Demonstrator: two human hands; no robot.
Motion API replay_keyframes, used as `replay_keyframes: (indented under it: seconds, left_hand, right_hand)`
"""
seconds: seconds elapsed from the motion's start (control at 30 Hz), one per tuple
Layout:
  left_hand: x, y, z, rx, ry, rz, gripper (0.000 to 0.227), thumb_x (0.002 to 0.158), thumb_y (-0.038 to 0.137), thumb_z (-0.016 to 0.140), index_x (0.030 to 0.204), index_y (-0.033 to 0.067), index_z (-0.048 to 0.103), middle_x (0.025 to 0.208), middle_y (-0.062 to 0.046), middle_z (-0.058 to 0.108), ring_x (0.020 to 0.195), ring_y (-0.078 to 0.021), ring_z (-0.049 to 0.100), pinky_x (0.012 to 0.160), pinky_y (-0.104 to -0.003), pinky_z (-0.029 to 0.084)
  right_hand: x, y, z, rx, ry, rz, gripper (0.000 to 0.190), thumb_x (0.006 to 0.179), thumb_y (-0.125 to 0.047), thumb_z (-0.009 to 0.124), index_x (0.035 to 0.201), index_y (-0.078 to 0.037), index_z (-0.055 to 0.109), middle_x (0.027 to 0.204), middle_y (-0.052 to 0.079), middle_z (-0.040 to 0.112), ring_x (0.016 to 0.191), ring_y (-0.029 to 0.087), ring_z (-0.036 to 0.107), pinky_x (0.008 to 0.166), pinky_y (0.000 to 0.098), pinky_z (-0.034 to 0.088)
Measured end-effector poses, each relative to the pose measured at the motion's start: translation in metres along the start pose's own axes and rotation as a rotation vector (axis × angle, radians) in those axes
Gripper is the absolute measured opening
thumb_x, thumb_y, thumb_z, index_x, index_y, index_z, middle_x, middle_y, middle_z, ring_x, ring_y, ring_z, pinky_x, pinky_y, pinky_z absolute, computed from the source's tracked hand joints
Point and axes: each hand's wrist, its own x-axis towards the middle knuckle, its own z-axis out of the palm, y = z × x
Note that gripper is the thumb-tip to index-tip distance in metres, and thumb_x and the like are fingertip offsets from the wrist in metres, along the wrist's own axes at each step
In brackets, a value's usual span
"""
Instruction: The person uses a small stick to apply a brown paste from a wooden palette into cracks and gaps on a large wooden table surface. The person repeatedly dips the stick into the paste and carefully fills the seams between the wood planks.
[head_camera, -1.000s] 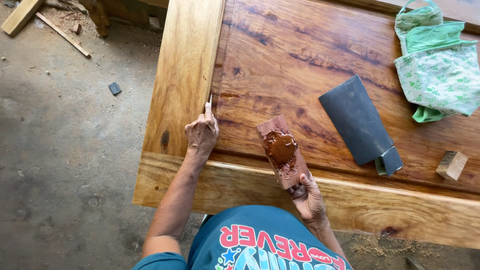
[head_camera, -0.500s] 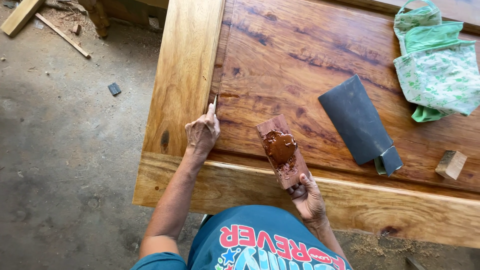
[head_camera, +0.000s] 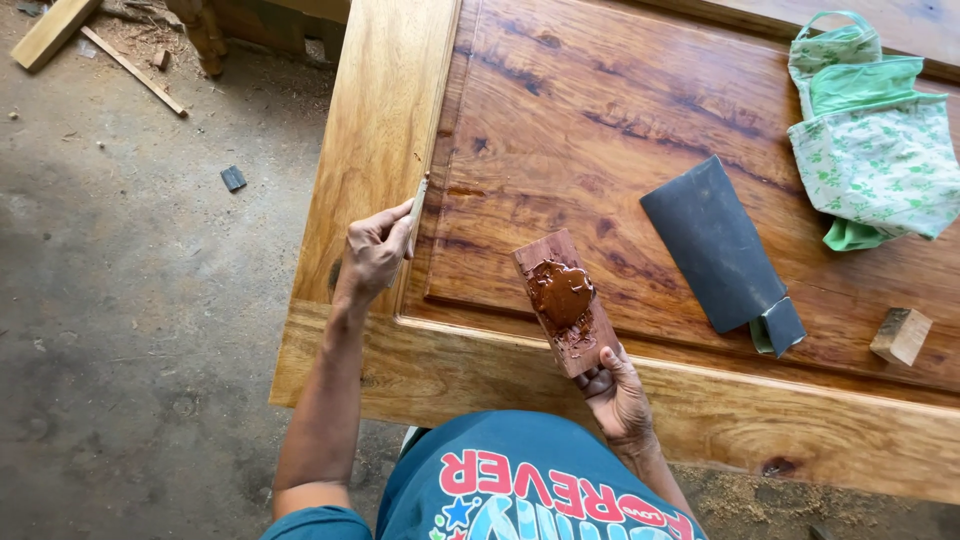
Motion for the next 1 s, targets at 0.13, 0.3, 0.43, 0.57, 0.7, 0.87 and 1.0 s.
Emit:
replay_keyframes:
  seconds: [0.13, 0.3, 0.43, 0.57, 0.7, 0.87, 1.0]
  left_hand:
    - [-0.017, -0.014, -0.003, -0.032, -0.049, 0.034, 0.033, 0.104, 0.006, 0.057, 0.136, 0.0012, 0.065, 0.061, -0.011, 0.068, 0.045, -0.0093, 0.052, 0.047, -0.023, 0.045]
    - [-0.05, -0.011, 0.015, -0.118, -0.049, 0.058, 0.043, 0.098, 0.0, 0.06, 0.14, 0.0049, 0.062, 0.073, -0.005, 0.07, 0.049, -0.008, 0.057, 0.038, -0.018, 0.047]
    - [-0.071, -0.007, 0.037, -0.097, -0.053, 0.069, 0.042, 0.098, -0.002, 0.06, 0.139, 0.0015, 0.061, 0.085, -0.011, 0.075, 0.048, -0.0084, 0.055, 0.031, -0.018, 0.045]
    - [-0.087, 0.011, 0.061, -0.057, 0.031, 0.21, 0.036, 0.094, 0.002, 0.069, 0.129, 0.0104, 0.073, 0.084, -0.005, 0.068, 0.06, -0.0125, 0.059, 0.051, -0.026, 0.05]
    - [-0.096, 0.012, 0.084, 0.211, 0.097, 0.438, 0.033, 0.094, 0.008, 0.073, 0.123, 0.0221, 0.079, 0.092, -0.005, 0.071, 0.069, -0.0222, 0.071, 0.061, -0.033, 0.058]
    - [-0.089, 0.007, 0.099, 0.288, 0.163, 0.634, 0.032, 0.092, 0.006, 0.075, 0.119, 0.0218, 0.081, 0.092, -0.003, 0.071, 0.065, -0.0207, 0.07, 0.056, -0.032, 0.057]
    - [-0.082, 0.008, 0.104, 0.331, 0.198, 0.737, 0.032, 0.091, 0.003, 0.074, 0.117, 0.0204, 0.081, 0.089, -0.003, 0.07, 0.061, -0.0203, 0.068, 0.05, -0.034, 0.054]
  right_hand:
    - [-0.012, -0.006, 0.026, -0.022, 0.006, 0.0, 0.03, 0.097, -0.009, 0.059, 0.126, -0.015, 0.066, 0.12, 0.014, 0.072, 0.112, 0.033, 0.07, 0.097, 0.057, 0.055]
    - [-0.017, -0.015, 0.037, -0.032, -0.124, 0.023, 0.056, 0.094, -0.011, 0.06, 0.148, -0.004, 0.045, 0.134, 0.015, 0.061, 0.113, 0.025, 0.063, 0.098, 0.0347, 0.053]
    - [-0.009, -0.017, 0.038, -0.043, -0.102, 0.005, 0.053, 0.095, -0.012, 0.059, 0.145, -0.002, 0.047, 0.13, 0.018, 0.062, 0.112, 0.027, 0.064, 0.098, 0.0379, 0.055]
    - [0.009, -0.015, 0.044, 0.003, -0.078, -0.009, 0.033, 0.095, -0.008, 0.06, 0.128, -0.009, 0.059, 0.12, 0.014, 0.069, 0.106, 0.029, 0.069, 0.094, 0.0469, 0.057]
    - [0.003, -0.017, 0.061, 0.031, 0.002, -0.074, 0.02, 0.093, -0.006, 0.067, 0.111, -0.014, 0.07, 0.108, 0.015, 0.076, 0.102, 0.032, 0.074, 0.09, 0.0538, 0.06]
    - [-0.007, -0.024, 0.068, 0.05, 0.013, -0.088, 0.016, 0.094, -0.006, 0.068, 0.108, -0.012, 0.068, 0.106, 0.015, 0.076, 0.1, 0.032, 0.075, 0.087, 0.0532, 0.062]
    - [-0.015, -0.026, 0.07, 0.053, 0.014, -0.079, 0.013, 0.094, -0.006, 0.067, 0.106, -0.01, 0.066, 0.105, 0.015, 0.076, 0.098, 0.033, 0.075, 0.085, 0.0538, 0.063]
